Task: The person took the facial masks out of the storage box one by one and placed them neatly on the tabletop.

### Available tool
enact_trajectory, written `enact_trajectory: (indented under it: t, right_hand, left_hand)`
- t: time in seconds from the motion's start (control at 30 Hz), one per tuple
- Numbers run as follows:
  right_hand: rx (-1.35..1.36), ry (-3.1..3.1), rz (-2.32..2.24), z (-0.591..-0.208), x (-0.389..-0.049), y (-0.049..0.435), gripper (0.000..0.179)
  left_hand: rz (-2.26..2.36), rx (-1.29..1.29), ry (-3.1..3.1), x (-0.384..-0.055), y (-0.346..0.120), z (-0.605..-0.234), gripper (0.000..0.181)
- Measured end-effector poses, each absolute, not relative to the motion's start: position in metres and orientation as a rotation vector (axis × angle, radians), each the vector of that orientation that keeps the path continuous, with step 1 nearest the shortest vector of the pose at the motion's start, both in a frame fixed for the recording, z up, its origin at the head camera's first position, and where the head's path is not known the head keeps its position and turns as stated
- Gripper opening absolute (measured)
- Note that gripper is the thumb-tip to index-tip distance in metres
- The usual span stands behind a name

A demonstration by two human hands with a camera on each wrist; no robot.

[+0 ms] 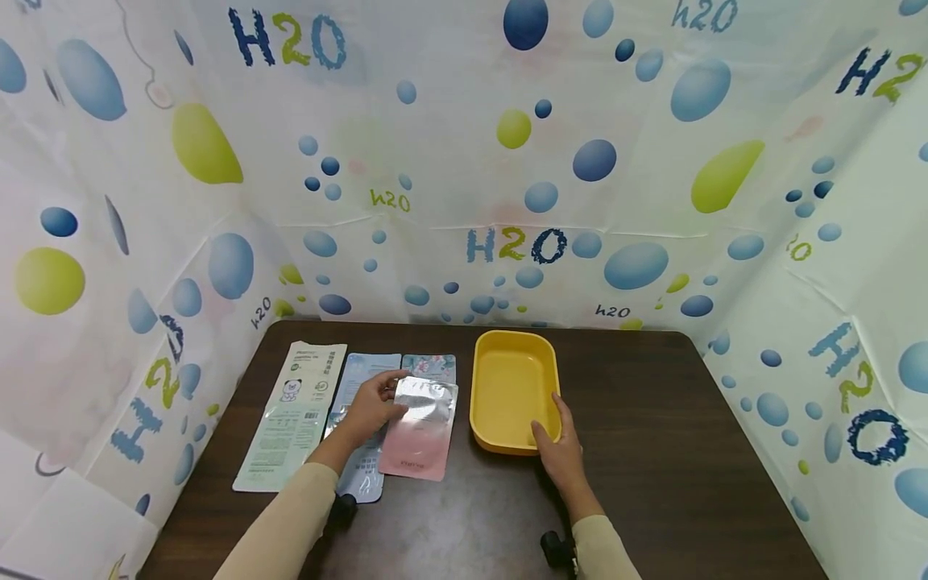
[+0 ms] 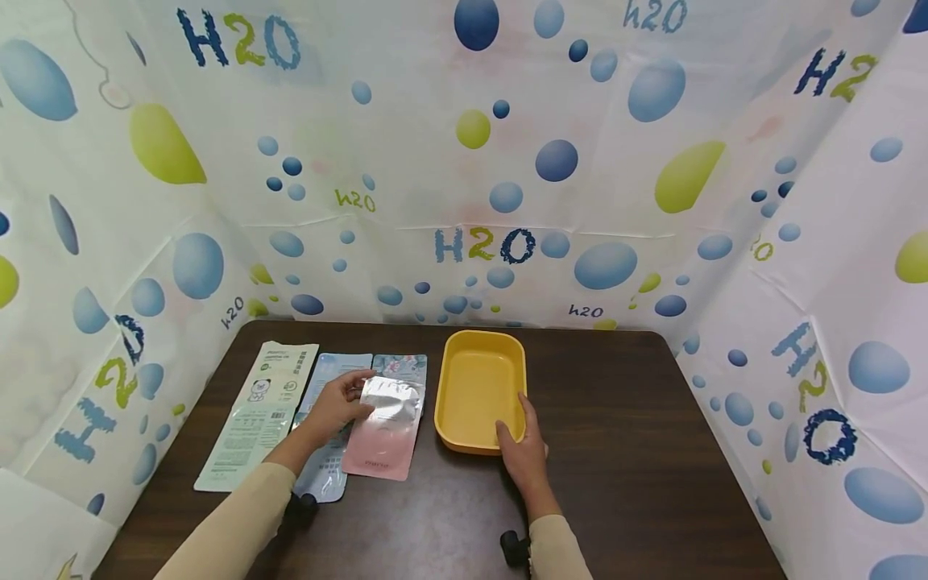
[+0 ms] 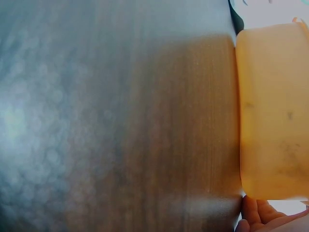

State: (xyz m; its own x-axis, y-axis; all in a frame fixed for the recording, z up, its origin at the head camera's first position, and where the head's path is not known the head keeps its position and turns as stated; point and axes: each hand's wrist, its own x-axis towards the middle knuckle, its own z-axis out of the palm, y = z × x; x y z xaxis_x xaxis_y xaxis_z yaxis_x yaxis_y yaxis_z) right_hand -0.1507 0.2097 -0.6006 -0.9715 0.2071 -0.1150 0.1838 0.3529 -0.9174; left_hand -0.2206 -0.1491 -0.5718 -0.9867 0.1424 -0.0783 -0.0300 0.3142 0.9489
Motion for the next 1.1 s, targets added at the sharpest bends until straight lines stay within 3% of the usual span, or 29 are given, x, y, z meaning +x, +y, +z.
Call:
enact_trajectory:
  t: [0.7, 1.1]
  right_hand:
    - [-0.337, -2.594, 1.734, -0.597, -0.154, 0.204, 0.072]
    - [-0.325, -2.571, 1.849, -0.596, -0.154, 0.211, 0.083]
  left_hand:
    - [0.907, 0.415, 3.013, -0.203, -0.157, -0.584, 0.05]
    - [0.743, 0.324, 3.083, -0.201, -0.155, -0.585, 0.055]
